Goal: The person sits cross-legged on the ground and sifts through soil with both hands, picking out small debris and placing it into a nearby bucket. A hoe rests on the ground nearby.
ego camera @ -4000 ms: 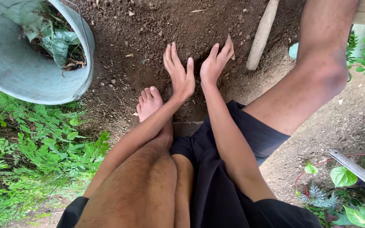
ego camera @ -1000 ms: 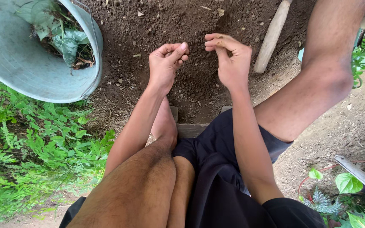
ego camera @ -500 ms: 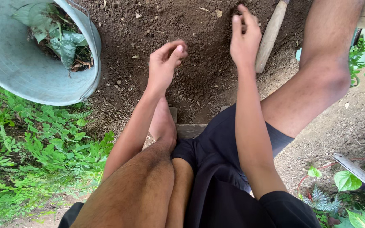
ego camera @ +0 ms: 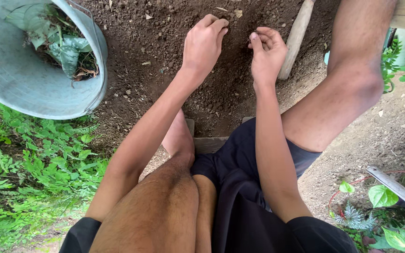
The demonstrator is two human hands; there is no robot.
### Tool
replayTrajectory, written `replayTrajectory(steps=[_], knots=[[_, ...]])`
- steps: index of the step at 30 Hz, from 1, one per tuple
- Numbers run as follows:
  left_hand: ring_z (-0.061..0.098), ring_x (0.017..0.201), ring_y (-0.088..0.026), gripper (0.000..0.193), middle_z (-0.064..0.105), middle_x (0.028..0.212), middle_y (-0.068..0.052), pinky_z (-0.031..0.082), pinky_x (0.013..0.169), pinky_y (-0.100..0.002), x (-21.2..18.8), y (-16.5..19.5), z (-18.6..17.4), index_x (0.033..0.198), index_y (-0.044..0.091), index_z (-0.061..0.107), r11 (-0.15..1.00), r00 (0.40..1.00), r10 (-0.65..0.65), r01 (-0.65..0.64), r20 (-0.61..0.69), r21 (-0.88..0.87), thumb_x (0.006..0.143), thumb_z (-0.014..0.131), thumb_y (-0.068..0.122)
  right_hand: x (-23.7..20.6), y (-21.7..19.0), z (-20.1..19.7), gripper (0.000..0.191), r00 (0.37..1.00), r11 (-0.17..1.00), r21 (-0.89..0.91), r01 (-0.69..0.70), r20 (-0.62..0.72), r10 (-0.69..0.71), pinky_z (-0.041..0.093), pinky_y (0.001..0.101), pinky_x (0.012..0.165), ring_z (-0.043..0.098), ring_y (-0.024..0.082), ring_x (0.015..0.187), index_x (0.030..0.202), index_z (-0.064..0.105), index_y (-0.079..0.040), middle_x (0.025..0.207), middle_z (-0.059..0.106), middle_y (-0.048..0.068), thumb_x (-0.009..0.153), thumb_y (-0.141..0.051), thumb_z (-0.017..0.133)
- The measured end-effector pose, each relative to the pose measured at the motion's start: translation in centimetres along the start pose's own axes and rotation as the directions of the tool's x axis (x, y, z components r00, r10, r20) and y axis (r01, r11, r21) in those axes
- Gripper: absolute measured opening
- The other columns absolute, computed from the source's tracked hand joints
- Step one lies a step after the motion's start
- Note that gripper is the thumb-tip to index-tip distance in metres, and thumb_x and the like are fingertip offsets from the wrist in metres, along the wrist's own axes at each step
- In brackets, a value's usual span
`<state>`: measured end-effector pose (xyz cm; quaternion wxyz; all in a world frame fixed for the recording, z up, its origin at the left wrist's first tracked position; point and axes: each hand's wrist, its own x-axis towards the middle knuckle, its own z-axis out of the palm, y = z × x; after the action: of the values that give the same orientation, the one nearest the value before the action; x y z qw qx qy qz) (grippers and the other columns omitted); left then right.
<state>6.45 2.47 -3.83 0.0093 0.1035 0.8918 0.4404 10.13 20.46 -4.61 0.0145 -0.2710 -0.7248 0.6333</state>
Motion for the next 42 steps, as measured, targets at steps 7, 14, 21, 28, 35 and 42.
replayTrajectory(steps=[7, 14, 21, 28, 35, 42], knots=[[0.069, 0.064, -0.019, 0.016, 0.075, 0.087, -0.01, 0.053, 0.059, -0.033, -2.1, 0.6, -2.7, 0.102, 0.002, 0.077, 0.928, 0.969, -0.248, 0.234, -0.013, -0.291, 0.098, 0.072, 0.017, 0.0, -2.3, 1.8, 0.009, 0.948, 0.926, -0.222, 0.307, 0.161, -0.275, 0.055, 0.0264, 0.075, 0.066, 0.01, 0.082, 0.108, 0.07, 0.002, 0.093, 0.075, 0.005, 0.103, -0.006, 0.073], [0.063, 0.064, -0.014, 0.019, 0.069, 0.077, -0.006, 0.049, 0.06, -0.032, -5.8, -0.1, -5.6, 0.098, 0.001, 0.075, 0.854, 0.907, -0.421, 0.397, 0.001, -0.335, 0.1, 0.068, 0.018, 0.3, -3.3, 3.1, 0.012, 0.9, 0.824, -0.365, 0.433, 0.222, -0.375, 0.054, 0.0278, 0.071, 0.065, 0.012, 0.079, 0.106, 0.072, 0.0, 0.098, 0.07, 0.006, 0.099, -0.007, 0.079], [0.042, 0.06, -0.014, 0.039, 0.048, 0.065, -0.007, 0.039, 0.056, -0.036, -8.8, -2.1, -4.2, 0.078, -0.002, 0.051, 0.825, 0.886, -0.461, 0.445, 0.039, -0.348, 0.107, 0.059, 0.023, 0.2, -3.1, 4.6, 0.03, 0.835, 0.744, -0.383, 0.548, 0.3, -0.461, 0.053, 0.0306, 0.07, 0.064, 0.014, 0.08, 0.126, 0.074, -0.001, 0.101, 0.065, 0.009, 0.097, -0.005, 0.081], [0.03, 0.059, -0.009, 0.056, 0.035, 0.058, -0.004, 0.028, 0.05, -0.034, -9.6, -1.6, -3.9, 0.069, -0.001, 0.044, 0.79, 0.871, -0.475, 0.484, 0.125, -0.375, 0.108, 0.067, 0.033, 0.2, -2.2, 3.7, 0.008, 0.882, 0.807, -0.355, 0.471, 0.198, -0.428, 0.051, 0.0273, 0.066, 0.065, 0.011, 0.076, 0.105, 0.079, -0.002, 0.095, 0.071, 0.005, 0.097, -0.003, 0.078], [0.048, 0.046, -0.003, 0.044, 0.056, 0.055, 0.004, 0.035, 0.042, -0.021, -8.0, -1.1, -8.3, 0.066, 0.005, 0.065, 0.57, 0.829, -0.514, 0.523, 0.221, -0.634, 0.104, 0.069, 0.027, 0.4, -0.7, 1.1, 0.02, 0.982, 0.975, -0.125, 0.185, 0.058, -0.179, 0.041, 0.0226, 0.06, 0.052, 0.007, 0.069, 0.095, 0.074, 0.003, 0.08, 0.064, 0.001, 0.107, -0.01, 0.065], [0.073, 0.077, -0.011, 0.018, 0.076, 0.089, -0.007, 0.059, 0.069, -0.023, -7.9, -0.3, -11.6, 0.109, -0.003, 0.076, 0.452, 0.809, -0.582, 0.407, 0.084, -0.794, 0.102, 0.07, 0.013, -0.5, -1.8, 2.1, 0.008, 0.993, 0.985, 0.142, 0.101, 0.041, -0.108, 0.055, 0.0242, 0.064, 0.063, 0.009, 0.069, 0.099, 0.074, 0.003, 0.084, 0.072, 0.005, 0.1, -0.004, 0.071]])
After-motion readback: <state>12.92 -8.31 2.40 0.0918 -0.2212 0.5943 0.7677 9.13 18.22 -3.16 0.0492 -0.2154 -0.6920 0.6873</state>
